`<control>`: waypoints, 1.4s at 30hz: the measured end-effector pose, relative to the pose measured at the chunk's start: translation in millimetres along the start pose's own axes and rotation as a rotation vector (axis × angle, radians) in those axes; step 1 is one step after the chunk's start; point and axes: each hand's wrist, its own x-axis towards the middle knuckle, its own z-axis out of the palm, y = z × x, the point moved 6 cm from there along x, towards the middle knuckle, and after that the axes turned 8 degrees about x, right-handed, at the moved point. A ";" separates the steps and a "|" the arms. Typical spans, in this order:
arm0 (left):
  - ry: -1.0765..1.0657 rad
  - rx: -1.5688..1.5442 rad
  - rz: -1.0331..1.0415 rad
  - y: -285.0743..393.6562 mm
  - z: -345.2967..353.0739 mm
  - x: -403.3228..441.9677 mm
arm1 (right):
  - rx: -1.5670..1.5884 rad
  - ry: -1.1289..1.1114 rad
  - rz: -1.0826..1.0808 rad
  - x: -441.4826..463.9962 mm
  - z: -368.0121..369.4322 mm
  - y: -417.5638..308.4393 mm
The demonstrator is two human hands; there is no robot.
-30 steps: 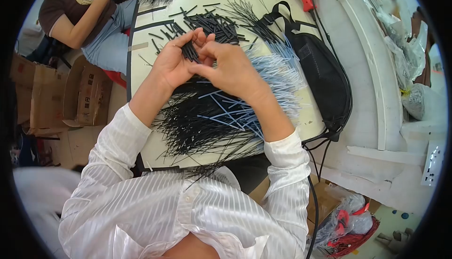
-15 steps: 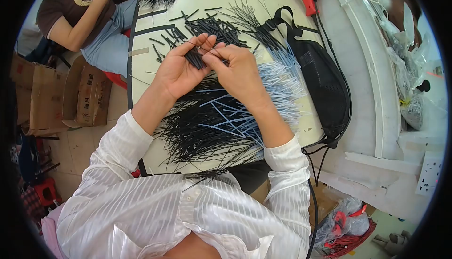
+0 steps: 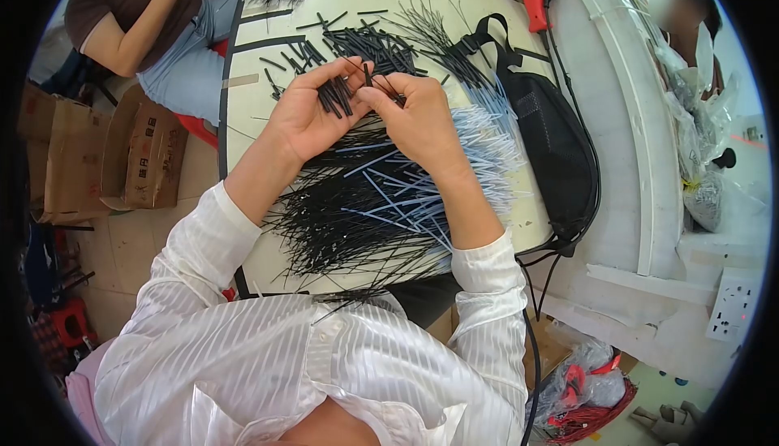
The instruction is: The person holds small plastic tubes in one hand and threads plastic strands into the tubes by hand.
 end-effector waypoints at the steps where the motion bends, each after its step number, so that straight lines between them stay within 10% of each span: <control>1: 0.017 0.055 -0.014 -1.9 -0.7 -1.4 | 0.011 0.000 0.009 -1.1 -1.0 0.2; 24: 0.053 0.303 0.004 5.0 6.1 -11.3 | 0.014 -0.053 0.045 -1.3 -9.9 -2.5; 42: 0.015 0.165 -0.004 11.6 3.1 -4.7 | -0.440 -0.015 -0.501 -7.0 -11.0 -14.3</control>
